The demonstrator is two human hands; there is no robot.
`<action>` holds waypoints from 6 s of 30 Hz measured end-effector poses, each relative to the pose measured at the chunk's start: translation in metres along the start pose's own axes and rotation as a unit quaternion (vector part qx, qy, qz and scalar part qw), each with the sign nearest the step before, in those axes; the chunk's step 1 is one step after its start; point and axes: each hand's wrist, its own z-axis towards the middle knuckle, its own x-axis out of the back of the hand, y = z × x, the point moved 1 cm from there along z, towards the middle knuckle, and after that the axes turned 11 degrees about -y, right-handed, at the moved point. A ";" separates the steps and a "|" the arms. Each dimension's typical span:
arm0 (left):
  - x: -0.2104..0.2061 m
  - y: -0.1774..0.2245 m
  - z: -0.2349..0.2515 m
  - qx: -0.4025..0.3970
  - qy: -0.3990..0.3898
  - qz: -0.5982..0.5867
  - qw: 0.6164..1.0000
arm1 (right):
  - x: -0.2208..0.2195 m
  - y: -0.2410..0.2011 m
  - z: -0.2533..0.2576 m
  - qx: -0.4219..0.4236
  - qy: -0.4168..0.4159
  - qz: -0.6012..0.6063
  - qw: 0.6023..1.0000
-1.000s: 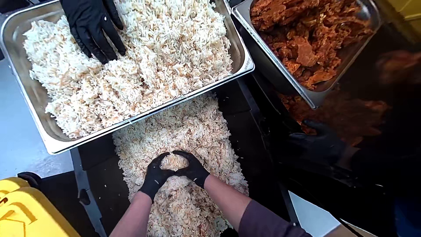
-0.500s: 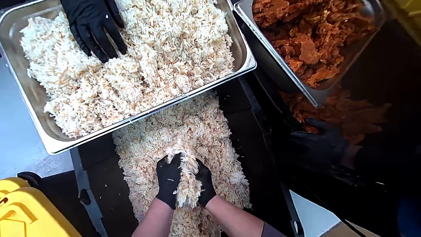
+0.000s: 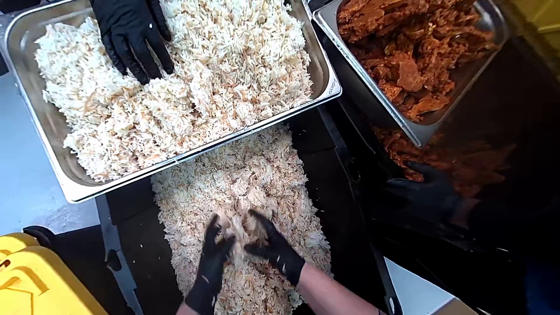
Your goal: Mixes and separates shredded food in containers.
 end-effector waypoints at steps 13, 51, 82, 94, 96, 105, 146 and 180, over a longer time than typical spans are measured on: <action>-0.011 0.019 0.042 -0.035 0.069 0.033 0.996 | -0.034 -0.023 0.023 0.026 0.055 -0.286 0.956; 0.051 0.079 0.054 0.019 0.022 0.618 0.786 | -0.021 -0.110 0.125 -0.023 0.021 -0.551 0.834; 0.071 -0.007 -0.030 0.089 0.061 0.481 0.870 | -0.014 -0.127 0.093 -0.096 0.009 -0.620 0.779; 0.069 -0.025 0.006 0.100 0.152 0.231 0.956 | -0.041 0.006 0.049 -0.002 -0.109 -0.570 0.815; 0.048 -0.027 0.006 0.074 0.186 0.123 0.972 | -0.026 -0.001 0.046 0.009 -0.014 -0.540 0.842; 0.036 -0.028 -0.014 -0.075 0.214 0.033 0.973 | -0.051 -0.115 0.062 -0.029 0.059 -0.615 0.786; 0.004 -0.005 0.053 -0.018 0.104 -0.099 0.989 | -0.032 -0.036 0.078 0.053 0.051 0.055 0.996; -0.017 -0.032 0.009 0.153 -0.145 0.596 0.775 | 0.017 0.015 0.012 -0.104 0.011 -0.449 0.887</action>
